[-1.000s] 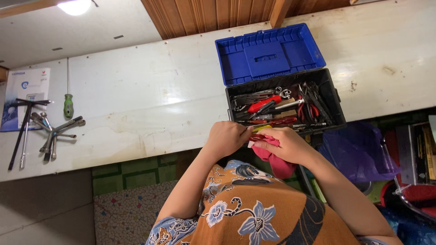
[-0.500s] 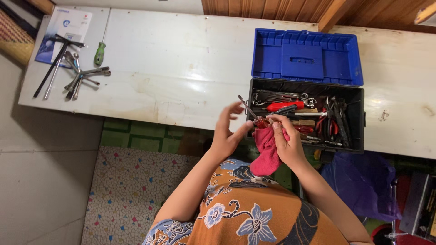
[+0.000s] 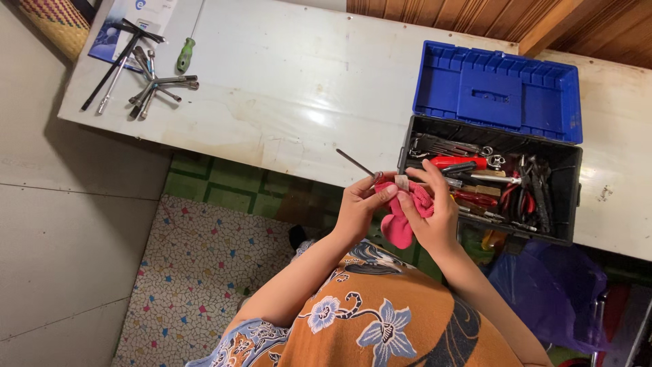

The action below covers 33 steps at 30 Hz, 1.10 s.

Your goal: The person takes screwdrivers, wrenches and socket tools out of an open toolbox and wipes each one with a pink cloth, laying the wiped tools on the white workbench next to the box.

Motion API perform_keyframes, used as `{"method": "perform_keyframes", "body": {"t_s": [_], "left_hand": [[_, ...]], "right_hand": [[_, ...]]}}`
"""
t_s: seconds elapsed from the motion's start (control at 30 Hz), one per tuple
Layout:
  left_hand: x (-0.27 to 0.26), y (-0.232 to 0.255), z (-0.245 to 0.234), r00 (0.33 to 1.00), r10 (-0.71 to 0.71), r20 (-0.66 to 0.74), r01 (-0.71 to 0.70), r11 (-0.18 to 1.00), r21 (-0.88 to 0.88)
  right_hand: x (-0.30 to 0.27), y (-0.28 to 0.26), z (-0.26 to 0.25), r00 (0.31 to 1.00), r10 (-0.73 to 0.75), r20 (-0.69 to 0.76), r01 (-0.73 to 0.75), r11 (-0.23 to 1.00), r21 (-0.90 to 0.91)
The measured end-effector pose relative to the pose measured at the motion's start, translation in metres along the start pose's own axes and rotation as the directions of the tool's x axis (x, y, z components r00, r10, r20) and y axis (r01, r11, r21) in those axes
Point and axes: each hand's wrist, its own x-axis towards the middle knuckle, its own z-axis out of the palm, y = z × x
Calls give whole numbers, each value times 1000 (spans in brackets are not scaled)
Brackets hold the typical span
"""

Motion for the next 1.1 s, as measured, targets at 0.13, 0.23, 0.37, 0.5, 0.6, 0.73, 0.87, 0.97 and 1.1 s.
{"method": "perform_keyframes", "body": {"t_s": [0.13,0.23,0.37,0.5,0.6,0.73,0.87,0.97,1.1], "left_hand": [[2,22,-14,997,-1,-74,-4,998,-64],[3,29,-31,994,94,-59,-96,995,-33],[-1,38,-58,999,30,19,-29,996,-81],[-6,50,-81,1000,-4,3,4,990,-143],[-8,61,-98,999,23,-47,-32,979,-203],[-23,74,-124,985,158,-67,-166,976,-140],[-31,86,-154,973,216,-84,-223,971,-80],[-33,89,-172,967,207,-150,-224,969,-107],[-42,92,-186,978,185,-97,-194,976,-100]], "right_hand": [[5,-10,12,996,-81,46,83,996,-22],[3,-11,31,994,-29,108,43,990,-134],[2,-13,58,991,39,126,-17,985,-174],[7,-15,82,990,-98,99,116,973,-198],[9,-15,103,993,-78,84,90,984,-155],[7,-16,135,958,263,115,-269,962,44],[18,-37,168,936,214,280,-299,903,310],[28,-66,187,948,-114,299,83,990,114],[31,-97,218,944,-204,261,253,953,-169]]}}
